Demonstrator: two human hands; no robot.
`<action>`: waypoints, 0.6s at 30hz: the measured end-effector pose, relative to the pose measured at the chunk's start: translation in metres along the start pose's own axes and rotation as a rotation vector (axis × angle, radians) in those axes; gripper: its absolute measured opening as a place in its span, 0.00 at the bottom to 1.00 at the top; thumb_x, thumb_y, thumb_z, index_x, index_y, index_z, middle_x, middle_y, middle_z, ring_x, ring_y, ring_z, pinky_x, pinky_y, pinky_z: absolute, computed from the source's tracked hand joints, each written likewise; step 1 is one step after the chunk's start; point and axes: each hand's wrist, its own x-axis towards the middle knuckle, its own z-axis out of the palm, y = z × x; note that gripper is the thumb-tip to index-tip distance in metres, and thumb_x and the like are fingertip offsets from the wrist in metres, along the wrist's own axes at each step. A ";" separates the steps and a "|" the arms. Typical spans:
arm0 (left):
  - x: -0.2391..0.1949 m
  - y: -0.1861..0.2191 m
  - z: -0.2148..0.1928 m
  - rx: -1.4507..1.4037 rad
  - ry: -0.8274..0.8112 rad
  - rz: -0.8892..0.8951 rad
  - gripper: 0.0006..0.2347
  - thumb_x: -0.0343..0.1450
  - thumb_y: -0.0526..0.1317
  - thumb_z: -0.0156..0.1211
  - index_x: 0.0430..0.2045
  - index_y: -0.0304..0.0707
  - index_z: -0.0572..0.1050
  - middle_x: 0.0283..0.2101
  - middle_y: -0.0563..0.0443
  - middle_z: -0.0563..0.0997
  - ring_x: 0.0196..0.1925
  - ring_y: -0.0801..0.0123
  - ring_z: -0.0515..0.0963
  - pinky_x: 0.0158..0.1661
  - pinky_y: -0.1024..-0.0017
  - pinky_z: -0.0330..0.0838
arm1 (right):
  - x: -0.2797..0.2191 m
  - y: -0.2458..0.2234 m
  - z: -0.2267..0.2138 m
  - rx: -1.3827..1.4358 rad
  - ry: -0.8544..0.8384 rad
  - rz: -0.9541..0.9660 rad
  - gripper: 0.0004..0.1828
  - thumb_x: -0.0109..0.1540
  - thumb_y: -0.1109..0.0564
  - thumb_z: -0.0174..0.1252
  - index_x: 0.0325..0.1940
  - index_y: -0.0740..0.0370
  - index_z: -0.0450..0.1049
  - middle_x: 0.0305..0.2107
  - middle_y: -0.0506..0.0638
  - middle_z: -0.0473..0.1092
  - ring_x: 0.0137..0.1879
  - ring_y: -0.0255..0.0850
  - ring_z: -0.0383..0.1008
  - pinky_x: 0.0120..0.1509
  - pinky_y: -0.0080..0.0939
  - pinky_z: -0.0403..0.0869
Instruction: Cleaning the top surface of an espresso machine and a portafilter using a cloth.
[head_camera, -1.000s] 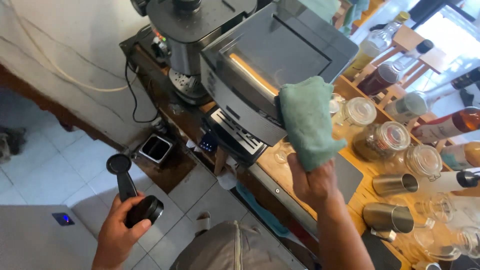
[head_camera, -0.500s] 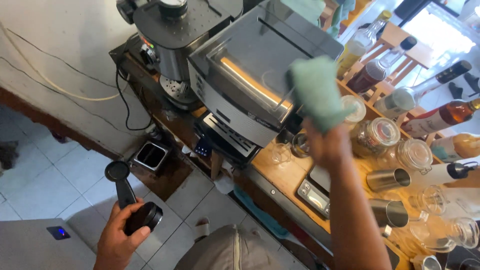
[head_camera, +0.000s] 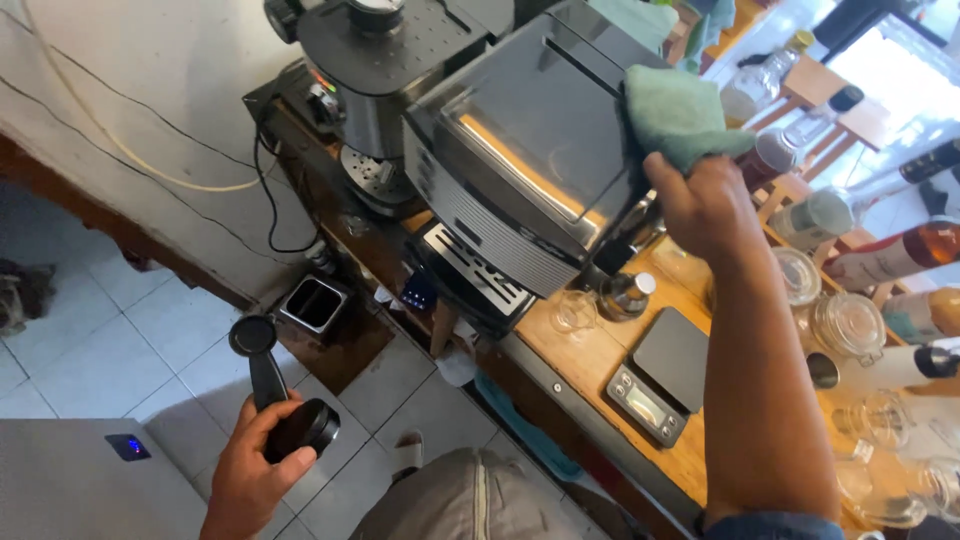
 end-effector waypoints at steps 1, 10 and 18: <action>0.001 -0.006 -0.001 -0.006 0.015 0.025 0.29 0.55 0.48 0.64 0.53 0.42 0.78 0.61 0.53 0.72 0.61 0.60 0.74 0.63 0.60 0.66 | -0.001 -0.008 0.002 -0.016 -0.020 0.069 0.23 0.70 0.42 0.49 0.46 0.66 0.59 0.38 0.65 0.62 0.44 0.61 0.63 0.49 0.60 0.62; 0.013 -0.010 -0.002 -0.018 0.026 -0.013 0.27 0.56 0.46 0.64 0.52 0.43 0.80 0.63 0.58 0.72 0.63 0.65 0.75 0.64 0.65 0.63 | -0.021 -0.087 0.001 -0.073 -0.324 -0.417 0.24 0.70 0.44 0.44 0.24 0.59 0.65 0.18 0.50 0.64 0.24 0.47 0.65 0.42 0.51 0.68; 0.018 -0.020 -0.009 -0.039 -0.017 -0.142 0.32 0.54 0.51 0.66 0.57 0.46 0.78 0.66 0.55 0.69 0.68 0.61 0.72 0.67 0.61 0.66 | 0.102 -0.062 0.001 -0.370 -0.304 0.200 0.38 0.71 0.34 0.42 0.57 0.76 0.71 0.53 0.77 0.70 0.59 0.72 0.70 0.65 0.61 0.66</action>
